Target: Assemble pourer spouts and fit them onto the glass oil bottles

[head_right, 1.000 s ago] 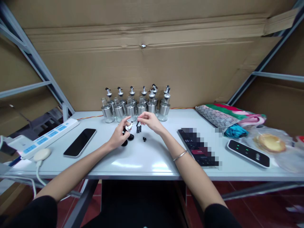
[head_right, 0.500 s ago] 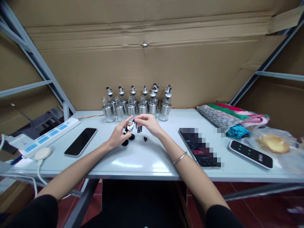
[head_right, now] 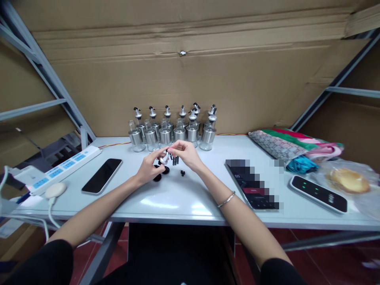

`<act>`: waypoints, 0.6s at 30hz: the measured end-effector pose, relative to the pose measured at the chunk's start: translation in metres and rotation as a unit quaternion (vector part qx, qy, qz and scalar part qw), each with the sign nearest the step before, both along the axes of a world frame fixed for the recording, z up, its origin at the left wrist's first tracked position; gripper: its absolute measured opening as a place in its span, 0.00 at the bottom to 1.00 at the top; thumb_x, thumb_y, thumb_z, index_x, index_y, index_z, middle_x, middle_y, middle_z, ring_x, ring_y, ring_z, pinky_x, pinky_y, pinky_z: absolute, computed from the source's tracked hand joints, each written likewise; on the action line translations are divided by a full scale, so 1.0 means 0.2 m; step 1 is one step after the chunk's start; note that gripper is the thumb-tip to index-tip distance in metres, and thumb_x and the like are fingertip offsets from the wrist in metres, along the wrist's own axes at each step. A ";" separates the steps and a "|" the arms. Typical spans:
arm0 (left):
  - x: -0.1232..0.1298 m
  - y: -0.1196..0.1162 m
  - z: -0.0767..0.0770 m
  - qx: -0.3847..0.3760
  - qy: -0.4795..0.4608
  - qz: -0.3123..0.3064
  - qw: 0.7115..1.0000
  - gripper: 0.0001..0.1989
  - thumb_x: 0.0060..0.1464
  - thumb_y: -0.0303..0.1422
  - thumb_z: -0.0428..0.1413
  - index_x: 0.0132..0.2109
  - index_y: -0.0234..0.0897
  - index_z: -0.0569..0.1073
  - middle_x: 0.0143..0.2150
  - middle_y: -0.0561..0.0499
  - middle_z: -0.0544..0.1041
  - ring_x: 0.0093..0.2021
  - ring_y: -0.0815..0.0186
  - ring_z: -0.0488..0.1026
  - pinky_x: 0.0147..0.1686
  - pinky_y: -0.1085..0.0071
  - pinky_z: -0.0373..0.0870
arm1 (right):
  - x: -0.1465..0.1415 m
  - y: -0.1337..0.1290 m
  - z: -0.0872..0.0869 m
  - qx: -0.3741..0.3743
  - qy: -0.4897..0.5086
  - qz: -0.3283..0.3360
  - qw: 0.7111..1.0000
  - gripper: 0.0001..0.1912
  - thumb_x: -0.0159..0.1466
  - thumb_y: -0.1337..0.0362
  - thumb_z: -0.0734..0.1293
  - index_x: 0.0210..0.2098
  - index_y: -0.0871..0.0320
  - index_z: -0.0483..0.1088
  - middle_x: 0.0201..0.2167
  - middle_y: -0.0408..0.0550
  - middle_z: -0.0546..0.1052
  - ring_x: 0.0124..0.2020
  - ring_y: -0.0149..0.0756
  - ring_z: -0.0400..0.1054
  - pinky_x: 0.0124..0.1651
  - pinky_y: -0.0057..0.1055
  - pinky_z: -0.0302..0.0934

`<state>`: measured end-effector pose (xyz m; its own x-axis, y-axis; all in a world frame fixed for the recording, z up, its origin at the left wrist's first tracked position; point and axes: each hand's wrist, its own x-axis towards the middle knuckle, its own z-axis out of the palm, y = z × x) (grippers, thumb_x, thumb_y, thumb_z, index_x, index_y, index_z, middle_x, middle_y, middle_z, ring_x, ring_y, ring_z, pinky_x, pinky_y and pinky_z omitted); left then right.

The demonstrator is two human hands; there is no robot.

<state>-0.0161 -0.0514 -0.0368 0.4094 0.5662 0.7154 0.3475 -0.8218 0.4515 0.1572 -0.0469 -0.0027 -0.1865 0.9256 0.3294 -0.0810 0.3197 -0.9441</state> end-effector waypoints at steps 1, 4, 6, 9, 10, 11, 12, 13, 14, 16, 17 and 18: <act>0.00 0.00 0.00 -0.005 -0.004 0.001 1.000 0.32 0.43 0.22 0.50 0.58 0.40 0.65 0.37 0.51 0.73 0.36 0.67 0.69 0.42 0.68 0.67 | 0.00 0.00 0.00 0.003 -0.003 -0.004 1.000 0.15 0.44 0.55 0.75 0.23 0.58 0.70 0.17 0.39 0.71 0.21 0.27 0.62 0.28 0.29 0.58; 0.00 -0.01 0.01 -0.016 -0.010 0.003 1.000 0.31 0.41 0.22 0.51 0.56 0.40 0.66 0.37 0.51 0.74 0.36 0.67 0.70 0.41 0.69 0.68 | -0.01 0.00 0.00 0.005 -0.013 -0.014 1.000 0.16 0.44 0.53 0.75 0.22 0.58 0.70 0.17 0.40 0.71 0.21 0.28 0.62 0.28 0.29 0.58; 0.00 -0.01 0.01 -0.016 -0.011 0.002 1.000 0.30 0.41 0.22 0.52 0.55 0.40 0.67 0.36 0.52 0.74 0.35 0.67 0.70 0.41 0.69 0.68 | -0.01 0.00 -0.01 0.005 -0.014 -0.013 1.000 0.16 0.45 0.53 0.75 0.22 0.58 0.70 0.17 0.40 0.71 0.21 0.28 0.62 0.28 0.29 0.58; -0.01 -0.01 0.00 -0.020 -0.011 -0.009 1.000 0.29 0.40 0.22 0.53 0.53 0.38 0.66 0.35 0.53 0.73 0.34 0.68 0.70 0.38 0.70 0.68 | -0.01 0.01 -0.04 -0.003 0.005 0.005 1.000 0.16 0.45 0.54 0.75 0.23 0.58 0.70 0.17 0.40 0.71 0.22 0.28 0.63 0.28 0.28 0.58; -0.01 0.00 -0.01 -0.025 -0.013 -0.017 0.999 0.29 0.40 0.22 0.53 0.53 0.38 0.65 0.34 0.53 0.73 0.34 0.68 0.70 0.36 0.72 0.68 | -0.01 0.01 -0.05 -0.011 0.018 0.017 1.000 0.16 0.45 0.54 0.75 0.23 0.58 0.69 0.17 0.39 0.71 0.22 0.27 0.63 0.28 0.28 0.58; -0.01 0.00 -0.01 -0.030 -0.018 -0.028 0.999 0.29 0.40 0.23 0.53 0.54 0.38 0.64 0.33 0.54 0.72 0.33 0.69 0.70 0.34 0.73 0.68 | -0.02 0.00 -0.05 -0.025 0.032 0.035 0.999 0.17 0.46 0.54 0.75 0.24 0.58 0.69 0.18 0.39 0.71 0.22 0.27 0.62 0.28 0.27 0.57; -0.01 0.00 -0.02 -0.037 -0.023 -0.040 0.998 0.29 0.41 0.23 0.53 0.54 0.38 0.63 0.33 0.55 0.71 0.32 0.70 0.70 0.32 0.75 0.67 | -0.02 0.00 -0.06 -0.044 0.044 0.058 0.996 0.17 0.46 0.53 0.75 0.25 0.58 0.69 0.19 0.39 0.71 0.22 0.27 0.62 0.27 0.27 0.57; -0.01 0.00 -0.02 -0.042 -0.029 -0.052 0.997 0.28 0.42 0.23 0.53 0.54 0.38 0.62 0.32 0.55 0.70 0.31 0.71 0.70 0.31 0.76 0.67 | -0.03 0.00 -0.06 -0.067 0.052 0.084 0.993 0.18 0.47 0.51 0.74 0.26 0.58 0.69 0.21 0.39 0.71 0.22 0.26 0.61 0.27 0.26 0.56; -0.01 -0.01 -0.02 -0.048 -0.035 -0.063 0.996 0.28 0.42 0.24 0.53 0.54 0.38 0.62 0.31 0.56 0.69 0.31 0.71 0.70 0.30 0.76 0.66 | -0.04 -0.01 -0.06 -0.089 0.056 0.112 0.988 0.19 0.49 0.50 0.73 0.28 0.58 0.70 0.22 0.39 0.70 0.22 0.25 0.60 0.26 0.26 0.56; 0.00 -0.01 -0.01 -0.068 -0.051 -0.077 0.993 0.27 0.43 0.24 0.53 0.53 0.38 0.61 0.32 0.56 0.67 0.31 0.72 0.70 0.29 0.77 0.66 | -0.04 -0.02 -0.06 -0.124 0.064 0.165 0.976 0.20 0.51 0.48 0.71 0.32 0.58 0.72 0.23 0.39 0.69 0.22 0.24 0.58 0.26 0.25 0.55; 0.00 -0.01 0.00 -0.082 -0.065 -0.076 0.992 0.26 0.44 0.24 0.53 0.53 0.38 0.61 0.33 0.55 0.67 0.31 0.72 0.70 0.29 0.77 0.67 | -0.04 -0.02 -0.06 -0.135 0.073 0.186 0.971 0.19 0.52 0.48 0.71 0.33 0.58 0.72 0.24 0.39 0.68 0.23 0.24 0.58 0.26 0.25 0.55; -0.01 -0.01 0.01 -0.094 -0.082 -0.072 0.989 0.26 0.45 0.24 0.52 0.53 0.39 0.60 0.34 0.55 0.68 0.30 0.72 0.71 0.29 0.77 0.67 | -0.04 -0.02 -0.06 -0.142 0.086 0.203 0.965 0.18 0.52 0.50 0.71 0.34 0.57 0.72 0.24 0.39 0.67 0.24 0.24 0.59 0.27 0.24 0.55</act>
<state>-0.0171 -0.0534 -0.0352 0.3825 0.6403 0.6661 0.1413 -0.7530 0.6426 0.1488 -0.0515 -0.0151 -0.5189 0.8448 0.1306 -0.3076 -0.0420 -0.9506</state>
